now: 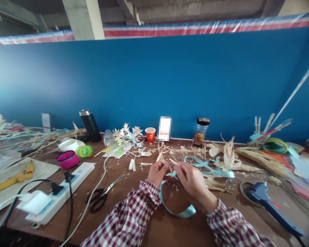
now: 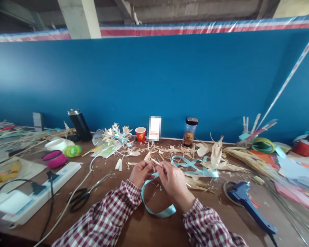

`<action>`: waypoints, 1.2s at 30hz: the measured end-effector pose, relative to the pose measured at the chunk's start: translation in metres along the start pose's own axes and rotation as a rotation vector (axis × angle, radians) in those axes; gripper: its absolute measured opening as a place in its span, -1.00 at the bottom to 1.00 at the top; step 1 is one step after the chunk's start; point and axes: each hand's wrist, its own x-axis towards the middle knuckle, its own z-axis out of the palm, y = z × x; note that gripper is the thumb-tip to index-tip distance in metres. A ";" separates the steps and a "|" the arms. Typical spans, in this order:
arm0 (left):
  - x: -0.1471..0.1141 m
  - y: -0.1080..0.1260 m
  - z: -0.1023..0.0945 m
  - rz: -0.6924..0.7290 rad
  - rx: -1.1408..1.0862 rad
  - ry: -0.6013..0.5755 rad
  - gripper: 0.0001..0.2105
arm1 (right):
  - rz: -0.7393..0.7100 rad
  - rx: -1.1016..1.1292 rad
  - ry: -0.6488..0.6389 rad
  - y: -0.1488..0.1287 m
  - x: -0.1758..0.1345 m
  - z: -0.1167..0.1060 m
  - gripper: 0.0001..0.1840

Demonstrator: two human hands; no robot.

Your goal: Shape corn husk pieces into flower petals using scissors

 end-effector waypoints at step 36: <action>-0.005 0.004 0.005 0.070 0.236 -0.142 -0.83 | -0.050 0.284 -0.045 0.008 0.002 0.004 -0.77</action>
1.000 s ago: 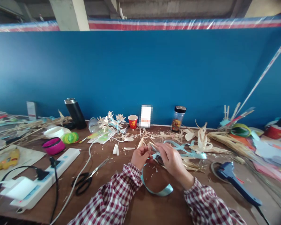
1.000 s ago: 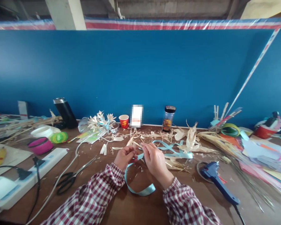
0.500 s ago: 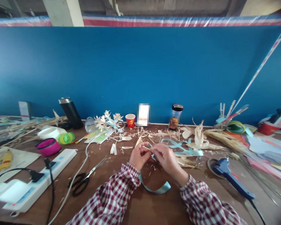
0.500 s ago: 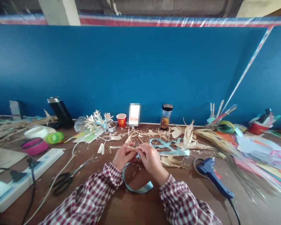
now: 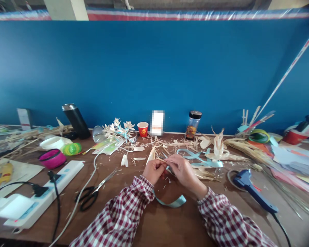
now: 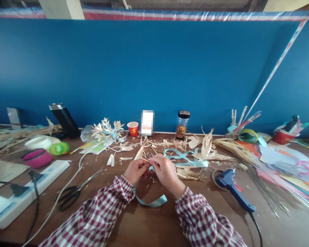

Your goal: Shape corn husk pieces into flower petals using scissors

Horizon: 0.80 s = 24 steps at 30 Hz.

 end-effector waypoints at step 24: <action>0.013 -0.005 -0.005 -0.135 -0.488 0.233 -0.71 | 0.043 -0.006 0.251 0.014 0.007 -0.007 -0.77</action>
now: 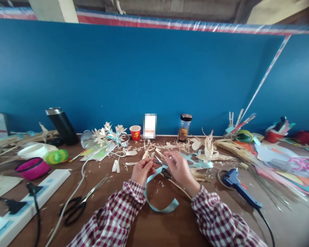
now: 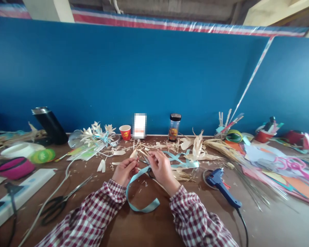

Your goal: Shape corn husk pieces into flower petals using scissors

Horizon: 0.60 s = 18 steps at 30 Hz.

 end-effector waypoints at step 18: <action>-0.010 -0.003 0.003 0.153 0.366 -0.124 -0.85 | 0.023 0.113 -0.175 -0.012 -0.007 0.009 -0.79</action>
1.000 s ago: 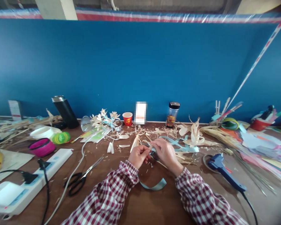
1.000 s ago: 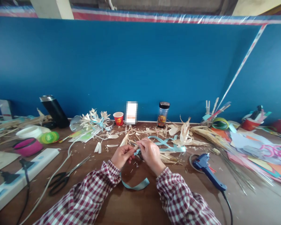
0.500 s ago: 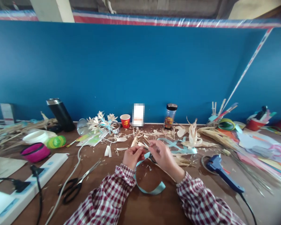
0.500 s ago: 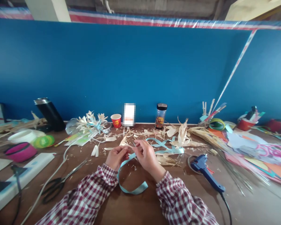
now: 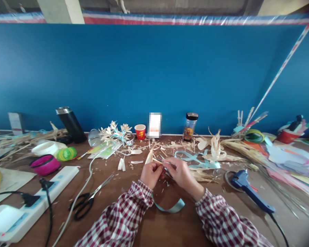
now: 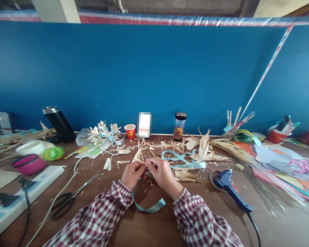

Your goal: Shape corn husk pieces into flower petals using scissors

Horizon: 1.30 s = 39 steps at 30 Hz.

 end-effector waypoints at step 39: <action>-0.012 0.011 0.001 0.054 -0.020 -0.072 -0.77 | 0.199 -0.471 0.193 0.032 0.015 -0.038 -0.74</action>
